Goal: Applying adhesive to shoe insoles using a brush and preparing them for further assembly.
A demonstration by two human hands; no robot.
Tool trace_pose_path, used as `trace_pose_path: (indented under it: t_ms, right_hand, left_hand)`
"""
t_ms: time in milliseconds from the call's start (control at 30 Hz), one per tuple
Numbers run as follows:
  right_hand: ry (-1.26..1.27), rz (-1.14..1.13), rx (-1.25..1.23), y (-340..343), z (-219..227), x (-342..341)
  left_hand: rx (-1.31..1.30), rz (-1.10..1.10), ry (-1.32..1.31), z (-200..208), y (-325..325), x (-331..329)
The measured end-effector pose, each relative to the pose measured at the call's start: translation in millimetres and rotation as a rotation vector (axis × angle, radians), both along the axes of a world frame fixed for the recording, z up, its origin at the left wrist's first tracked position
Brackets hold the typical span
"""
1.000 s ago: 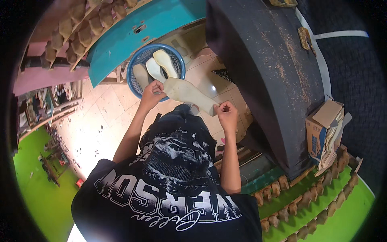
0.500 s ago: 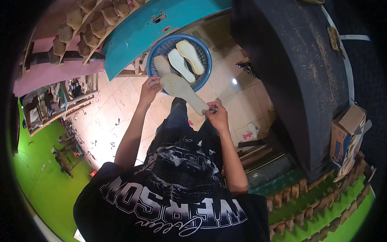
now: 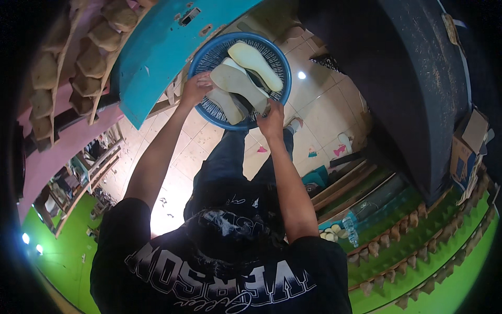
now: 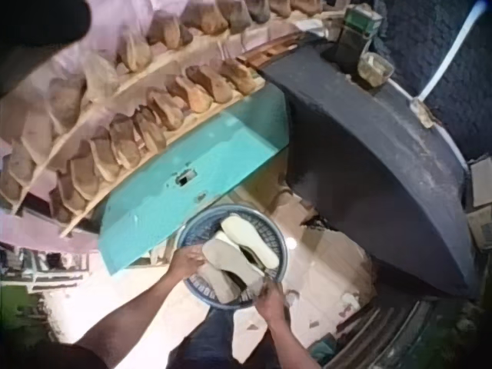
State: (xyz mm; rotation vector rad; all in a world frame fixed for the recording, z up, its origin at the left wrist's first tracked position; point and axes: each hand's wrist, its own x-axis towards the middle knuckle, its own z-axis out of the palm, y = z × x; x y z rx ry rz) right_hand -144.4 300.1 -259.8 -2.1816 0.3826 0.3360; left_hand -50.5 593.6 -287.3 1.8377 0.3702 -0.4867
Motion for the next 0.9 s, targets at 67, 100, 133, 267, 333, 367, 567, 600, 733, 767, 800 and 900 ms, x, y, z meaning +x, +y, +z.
trace_pose_path:
  t_ms: [67,100,133,267,333,367,567,600,733,767,800,900]
  right_hand:
    - [0.002,-0.047,0.006,5,-20,6]
    - [0.014,-0.021,-0.06,6,-29,8]
    - [0.027,0.007,-0.12,10,-33,11]
    - [0.071,-0.116,0.014,18,-47,11]
    - [0.074,-0.12,-0.006,23,-53,14]
    - [0.093,-0.117,-0.009,23,-53,14]
    - [0.119,-0.014,0.024,22,-52,11]
    - [0.111,-0.019,0.026,22,-51,9]
    - [0.119,-0.048,0.033,9,-18,9]
    - [0.086,-0.063,0.102,6,-9,8]
    - [0.051,-0.077,0.171,3,1,7]
    - [-0.006,-0.116,0.207,-31,58,3]
  left_hand:
    - [0.118,-0.09,0.046,-4,4,12]
    - [0.123,-0.146,0.064,-5,4,18]
    - [0.127,-0.154,0.071,-8,4,21]
    - [0.247,-0.295,0.056,-16,-1,27]
    - [0.33,-0.345,0.041,-18,-4,29]
    - [0.34,-0.337,0.042,-18,-5,29]
    - [0.361,-0.321,0.012,-17,-10,28]
    - [0.379,-0.335,0.015,-14,-11,27]
    - [0.445,-0.314,-0.095,9,-27,16]
    - [0.452,-0.287,-0.142,13,-31,9]
    - [0.457,-0.261,-0.192,18,-34,3]
    - [0.211,-0.186,-0.163,81,-96,-14]
